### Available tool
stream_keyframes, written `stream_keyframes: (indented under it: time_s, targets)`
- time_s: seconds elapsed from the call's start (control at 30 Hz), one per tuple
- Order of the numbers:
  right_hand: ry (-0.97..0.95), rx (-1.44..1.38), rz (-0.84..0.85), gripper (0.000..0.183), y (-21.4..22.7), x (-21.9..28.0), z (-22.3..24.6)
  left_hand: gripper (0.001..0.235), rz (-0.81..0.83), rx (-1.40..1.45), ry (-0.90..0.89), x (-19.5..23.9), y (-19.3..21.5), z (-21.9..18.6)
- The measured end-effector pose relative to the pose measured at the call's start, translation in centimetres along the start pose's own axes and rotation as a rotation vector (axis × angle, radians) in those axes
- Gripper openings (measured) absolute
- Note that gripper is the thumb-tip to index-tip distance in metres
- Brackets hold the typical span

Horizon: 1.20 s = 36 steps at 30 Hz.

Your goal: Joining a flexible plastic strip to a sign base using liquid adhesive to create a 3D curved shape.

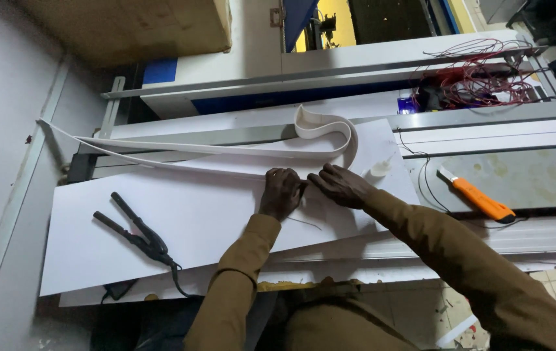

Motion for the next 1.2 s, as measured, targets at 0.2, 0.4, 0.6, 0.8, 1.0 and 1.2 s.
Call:
stream_keyframes:
  time_s: [0.2,0.4,0.6,0.8,1.0,1.2]
  targets:
    - [-0.129,-0.03,-0.176,0.066,1.3,1.7,-0.5,0.049,-0.001,-0.034,-0.007,-0.7,0.9,-0.4]
    - [-0.924,-0.65,-0.372,0.06,1.4,6.3,4.3,0.044,-0.035,-0.161,0.028,-0.9,1.6,-1.2]
    - [-0.807,-0.4,-0.167,0.052,-0.6,5.6,9.3,0.037,-0.118,-0.372,0.065,-3.7,4.1,-3.7]
    - [-0.831,-0.326,-0.23,0.04,-2.2,6.2,7.8,0.032,-0.092,-0.367,0.101,-4.3,3.7,-3.6]
    - [-0.943,-0.444,-0.196,0.044,-2.8,5.9,6.1,0.033,-0.104,-0.337,0.117,-4.2,3.4,-3.1]
    - [-1.264,-0.828,-0.359,0.068,-1.9,5.9,3.4,0.031,-0.118,-0.261,0.144,-4.4,3.8,-2.7]
Point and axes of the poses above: each hand's wrist, its own x-axis away from the middle knuckle, its own y-axis out of the back of the hand, z = x × y, the point moved 6 cm from there along -x, towards the middle knuckle, and after that the axes turned 9 degrees about -y, right-handed, at the moved point
